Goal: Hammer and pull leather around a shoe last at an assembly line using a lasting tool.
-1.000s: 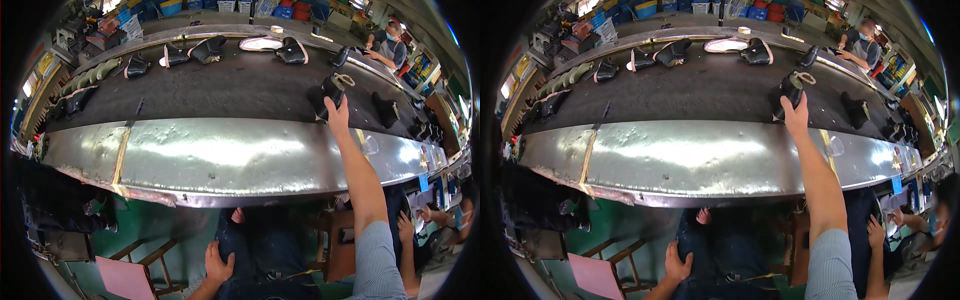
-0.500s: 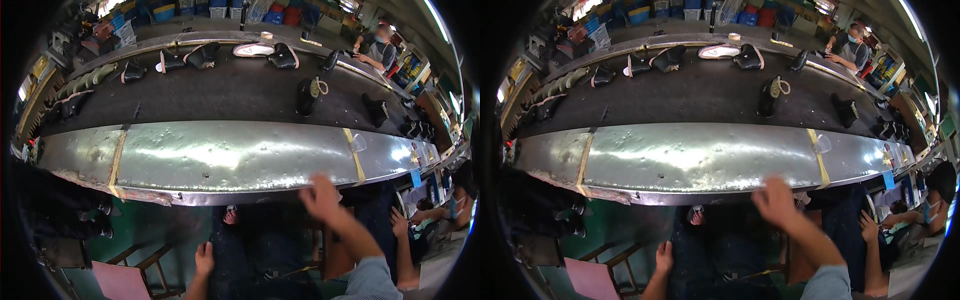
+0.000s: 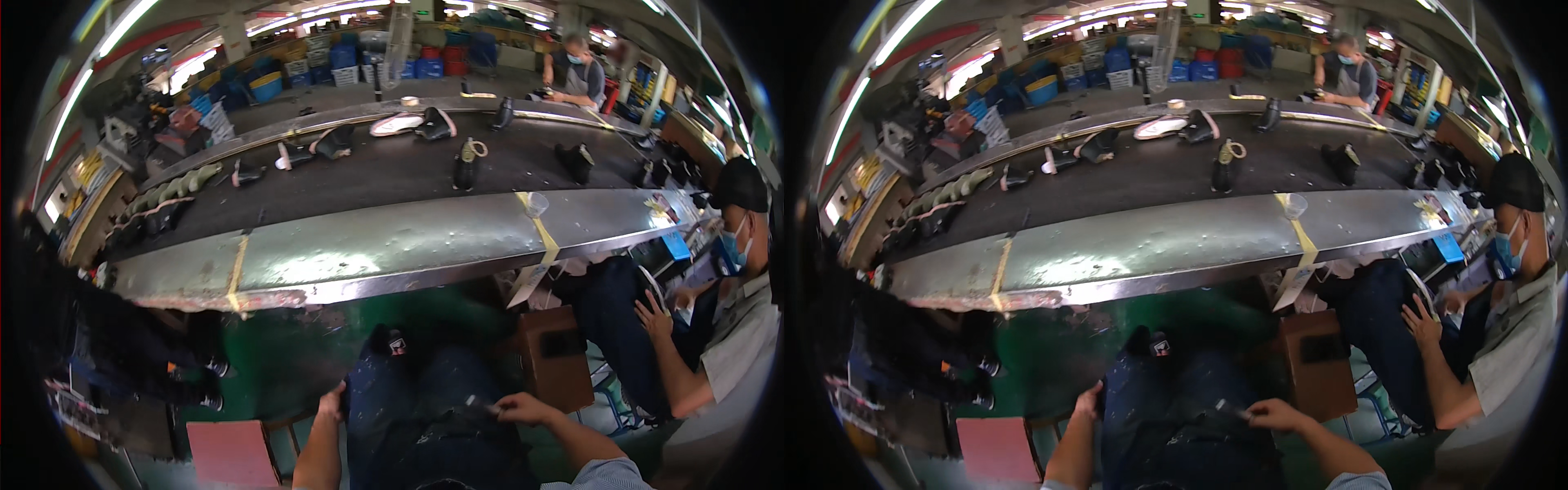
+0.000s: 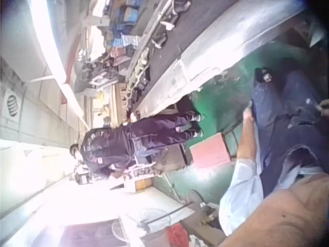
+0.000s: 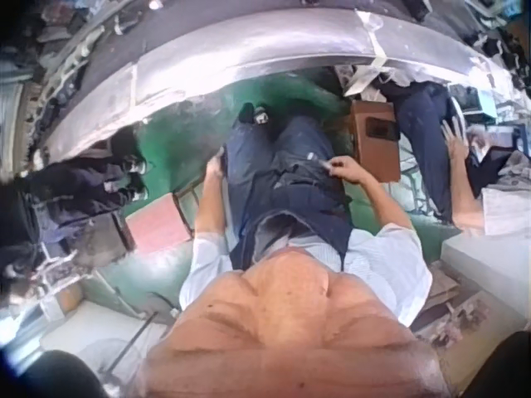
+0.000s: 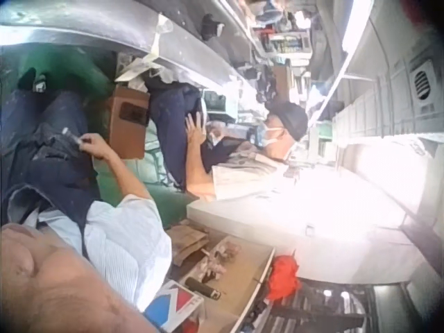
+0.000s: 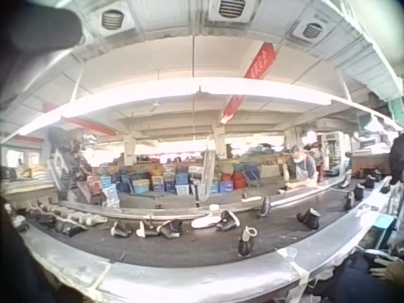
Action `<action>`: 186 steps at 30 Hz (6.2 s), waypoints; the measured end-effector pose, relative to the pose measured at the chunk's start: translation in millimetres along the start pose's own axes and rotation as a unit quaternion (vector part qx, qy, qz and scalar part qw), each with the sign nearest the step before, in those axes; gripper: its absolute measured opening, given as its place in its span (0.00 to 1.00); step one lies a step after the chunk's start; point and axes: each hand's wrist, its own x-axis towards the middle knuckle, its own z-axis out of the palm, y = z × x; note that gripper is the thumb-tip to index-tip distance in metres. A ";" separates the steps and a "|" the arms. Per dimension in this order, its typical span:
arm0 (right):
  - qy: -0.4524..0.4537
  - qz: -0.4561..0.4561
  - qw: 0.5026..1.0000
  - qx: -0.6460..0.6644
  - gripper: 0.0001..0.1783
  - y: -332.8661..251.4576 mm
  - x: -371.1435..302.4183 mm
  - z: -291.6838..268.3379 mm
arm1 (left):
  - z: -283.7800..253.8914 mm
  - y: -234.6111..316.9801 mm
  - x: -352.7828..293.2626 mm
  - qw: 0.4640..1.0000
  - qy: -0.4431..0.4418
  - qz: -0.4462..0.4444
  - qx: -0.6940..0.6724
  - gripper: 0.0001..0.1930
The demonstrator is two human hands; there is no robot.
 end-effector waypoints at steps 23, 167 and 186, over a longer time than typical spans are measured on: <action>0.421 -0.184 0.848 -0.266 0.12 -58.8 -23.7 -67.2 | -29.4 103.9 -189.4 0.911 -0.001 0.365 -0.192 0.06; 0.152 -0.227 0.938 -0.213 0.13 -95.6 -3.0 65.2 | 164.7 40.0 -113.4 0.800 -0.413 0.271 0.341 0.34; 0.108 -0.259 0.952 -0.124 0.55 -163.4 2.8 17.1 | 186.8 17.5 -162.8 0.786 -0.347 0.372 0.351 0.44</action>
